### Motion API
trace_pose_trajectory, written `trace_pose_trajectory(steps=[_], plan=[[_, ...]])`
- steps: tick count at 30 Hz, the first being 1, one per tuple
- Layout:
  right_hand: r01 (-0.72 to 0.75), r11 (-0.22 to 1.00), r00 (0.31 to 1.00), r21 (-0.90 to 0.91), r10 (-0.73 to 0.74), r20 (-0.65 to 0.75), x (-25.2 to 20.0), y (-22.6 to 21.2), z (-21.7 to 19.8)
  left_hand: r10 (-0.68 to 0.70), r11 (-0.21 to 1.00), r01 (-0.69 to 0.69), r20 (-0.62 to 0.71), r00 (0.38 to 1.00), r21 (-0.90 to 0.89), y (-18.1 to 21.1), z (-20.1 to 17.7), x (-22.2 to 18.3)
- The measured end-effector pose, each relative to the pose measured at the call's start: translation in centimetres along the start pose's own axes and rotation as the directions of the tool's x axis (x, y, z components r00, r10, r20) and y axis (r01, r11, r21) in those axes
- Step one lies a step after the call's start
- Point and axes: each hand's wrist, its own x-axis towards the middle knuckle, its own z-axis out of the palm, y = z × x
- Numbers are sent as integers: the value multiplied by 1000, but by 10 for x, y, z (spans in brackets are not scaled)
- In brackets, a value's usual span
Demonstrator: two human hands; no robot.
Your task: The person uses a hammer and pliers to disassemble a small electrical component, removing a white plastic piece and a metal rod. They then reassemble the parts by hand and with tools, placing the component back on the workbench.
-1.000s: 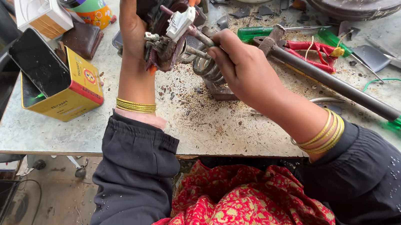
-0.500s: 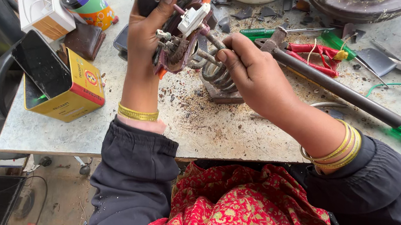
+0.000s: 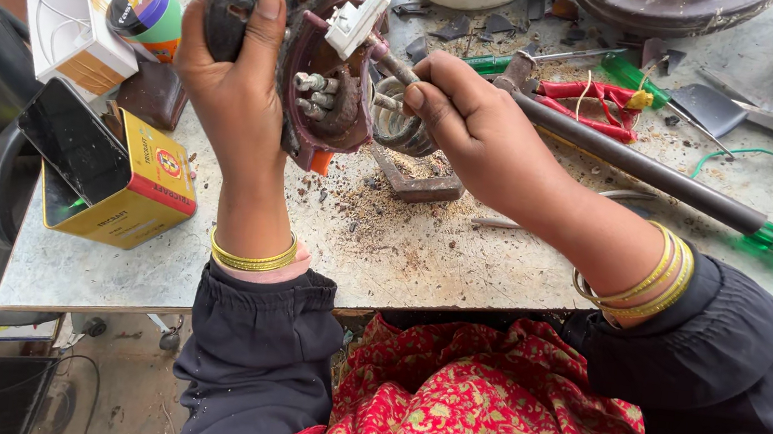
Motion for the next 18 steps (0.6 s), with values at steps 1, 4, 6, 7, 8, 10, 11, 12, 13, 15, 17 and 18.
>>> trace_pose_trajectory(steps=[1, 4, 6, 7, 8, 10, 11, 12, 13, 15, 17, 18], plan=[[-10, 1000, 1000, -12, 10, -12, 0, 2, 2, -5, 1000, 5, 4, 1000, -21, -2, 0, 1], [-23, 997, 999, -74, 20, -46, 2, 8, 8, -54, 987, 58, 31, 998, -150, -6, 0, 6], [-14, 988, 998, -154, 5, -61, 1, 10, 11, -118, 962, 126, 50, 992, -243, -7, 0, 10], [62, 981, 995, -186, -76, -68, 0, 11, 11, -154, 944, 164, 57, 986, -285, -7, 0, 11], [137, 966, 985, -218, -156, -71, -2, 11, 12, -184, 909, 206, 94, 978, -363, -7, 2, 13], [257, 920, 955, -295, -289, -70, -5, 10, 13, -234, 818, 283, 160, 959, -500, -4, 1, 13], [300, 892, 937, -338, -342, -71, -8, 9, 14, -283, 807, 327, 164, 945, -492, -1, 0, 12], [342, 860, 916, -380, -395, -70, -9, 8, 14, -332, 793, 370, 166, 928, -483, 2, -1, 11], [362, 841, 906, -403, -419, -62, -12, 7, 14, -381, 777, 415, 171, 909, -474, 4, -1, 10], [397, 800, 884, -451, -466, -48, -14, 5, 12, -433, 754, 468, 187, 882, -461, 8, 1, 11], [444, 731, 860, -519, -509, 19, -15, 4, 8, -440, 770, 477, 190, 878, -424, 10, 4, 11], [465, 693, 848, -550, -527, 53, -15, 3, 5, -420, 798, 458, 184, 889, -392, 9, 6, 11]])
